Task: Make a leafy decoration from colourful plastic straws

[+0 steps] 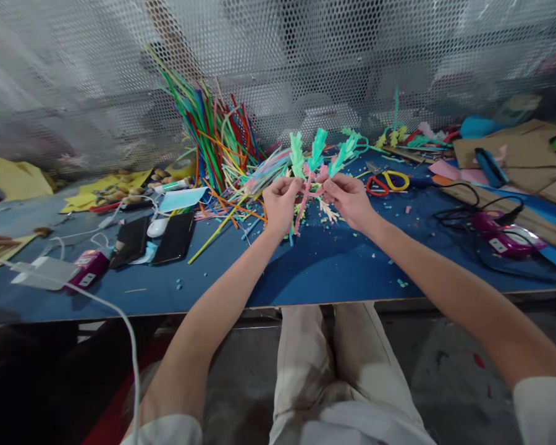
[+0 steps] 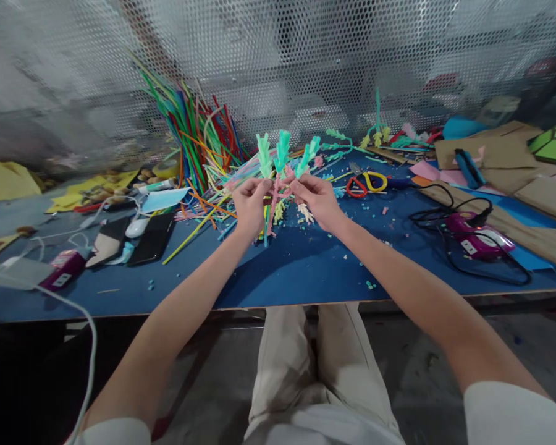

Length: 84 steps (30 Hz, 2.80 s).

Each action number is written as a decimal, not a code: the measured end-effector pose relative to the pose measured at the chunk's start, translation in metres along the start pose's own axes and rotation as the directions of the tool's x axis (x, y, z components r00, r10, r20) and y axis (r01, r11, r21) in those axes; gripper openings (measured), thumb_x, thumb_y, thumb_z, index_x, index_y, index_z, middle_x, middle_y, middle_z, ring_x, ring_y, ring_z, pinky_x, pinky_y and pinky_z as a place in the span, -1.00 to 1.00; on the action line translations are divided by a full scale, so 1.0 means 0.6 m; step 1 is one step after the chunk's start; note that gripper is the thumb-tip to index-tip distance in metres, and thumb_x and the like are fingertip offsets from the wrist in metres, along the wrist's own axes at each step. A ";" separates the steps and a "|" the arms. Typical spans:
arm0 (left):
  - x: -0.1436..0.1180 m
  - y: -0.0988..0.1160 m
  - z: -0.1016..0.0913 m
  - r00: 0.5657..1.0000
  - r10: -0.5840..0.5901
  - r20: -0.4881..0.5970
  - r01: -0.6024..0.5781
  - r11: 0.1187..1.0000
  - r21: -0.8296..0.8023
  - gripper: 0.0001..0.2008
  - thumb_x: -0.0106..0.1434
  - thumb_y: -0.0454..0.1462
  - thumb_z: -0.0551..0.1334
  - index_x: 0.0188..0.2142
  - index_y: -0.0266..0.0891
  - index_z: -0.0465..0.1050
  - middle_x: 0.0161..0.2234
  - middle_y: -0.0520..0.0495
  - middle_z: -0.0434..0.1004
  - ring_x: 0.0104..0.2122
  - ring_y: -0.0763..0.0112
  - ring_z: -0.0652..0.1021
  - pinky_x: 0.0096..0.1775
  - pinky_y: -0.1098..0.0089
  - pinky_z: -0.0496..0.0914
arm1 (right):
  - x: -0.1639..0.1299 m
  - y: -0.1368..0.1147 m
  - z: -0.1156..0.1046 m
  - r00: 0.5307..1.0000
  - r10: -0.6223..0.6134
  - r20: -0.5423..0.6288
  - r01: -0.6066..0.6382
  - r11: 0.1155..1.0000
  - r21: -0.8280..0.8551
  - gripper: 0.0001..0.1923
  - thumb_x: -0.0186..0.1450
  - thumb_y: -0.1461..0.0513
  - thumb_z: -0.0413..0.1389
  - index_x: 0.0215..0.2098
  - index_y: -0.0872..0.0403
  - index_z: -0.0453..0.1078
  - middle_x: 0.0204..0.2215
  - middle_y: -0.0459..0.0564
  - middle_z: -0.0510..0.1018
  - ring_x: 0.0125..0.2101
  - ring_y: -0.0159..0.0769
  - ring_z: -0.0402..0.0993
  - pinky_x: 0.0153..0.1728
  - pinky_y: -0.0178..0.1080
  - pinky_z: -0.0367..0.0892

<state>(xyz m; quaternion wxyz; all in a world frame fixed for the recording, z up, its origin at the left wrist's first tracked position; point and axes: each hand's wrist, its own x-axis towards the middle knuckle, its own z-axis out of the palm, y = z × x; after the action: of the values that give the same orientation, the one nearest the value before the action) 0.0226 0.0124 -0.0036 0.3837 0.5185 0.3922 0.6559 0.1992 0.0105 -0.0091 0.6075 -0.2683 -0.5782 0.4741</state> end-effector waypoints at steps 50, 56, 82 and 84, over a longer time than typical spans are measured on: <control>-0.019 -0.028 0.003 0.917 -0.073 0.391 0.107 0.992 -0.065 -0.57 0.31 0.12 0.45 -0.20 -0.21 0.63 -0.10 -0.14 0.77 -0.15 0.14 0.77 -0.06 0.15 0.69 | 0.027 -0.094 -0.068 0.888 -0.176 -0.425 0.096 0.975 -0.202 -0.65 0.33 -0.10 0.36 -0.04 -0.15 0.52 0.04 -0.05 0.69 -0.20 -0.16 0.55 -0.07 0.05 0.50; -0.020 -0.020 0.005 0.922 -0.123 0.368 0.162 0.984 -0.076 -0.51 0.24 0.18 0.48 -0.22 -0.18 0.61 -0.07 -0.13 0.78 -0.14 0.12 0.77 -0.03 0.10 0.69 | -0.003 0.005 -0.055 0.968 -0.014 -0.249 -0.054 0.962 -0.267 -0.41 0.32 -0.24 0.31 0.11 -0.10 0.44 0.07 0.03 0.65 -0.10 -0.15 0.61 -0.02 0.00 0.56; -0.022 0.007 0.005 0.935 -0.270 0.229 0.316 0.929 -0.194 -0.61 0.34 0.09 0.46 -0.29 -0.20 0.72 0.06 -0.19 0.76 0.05 0.10 0.73 0.13 0.20 0.58 | -0.065 -0.028 -0.052 0.981 -0.033 0.194 0.178 0.565 -0.805 -0.81 0.49 0.16 0.23 0.01 -0.02 0.62 -0.43 -0.10 0.77 -0.47 -0.20 0.74 -0.41 -0.26 0.57; -0.022 0.011 0.006 0.941 -0.285 0.183 0.318 0.929 -0.188 -0.59 0.29 0.12 0.49 -0.28 -0.18 0.73 0.03 -0.16 0.77 -0.08 0.17 0.75 0.02 0.24 0.61 | -0.061 -0.033 -0.056 0.964 -0.095 0.249 0.263 0.492 -0.830 -0.73 0.49 0.19 0.22 0.14 -0.04 0.57 -0.37 -0.10 0.79 -0.39 -0.17 0.78 -0.36 -0.26 0.59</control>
<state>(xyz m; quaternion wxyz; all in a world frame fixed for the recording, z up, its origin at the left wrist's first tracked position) 0.0274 -0.0015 -0.0021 0.5626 0.4559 0.3639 0.5858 0.2407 -0.0227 -0.0145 0.3899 -0.4298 -0.8103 0.0820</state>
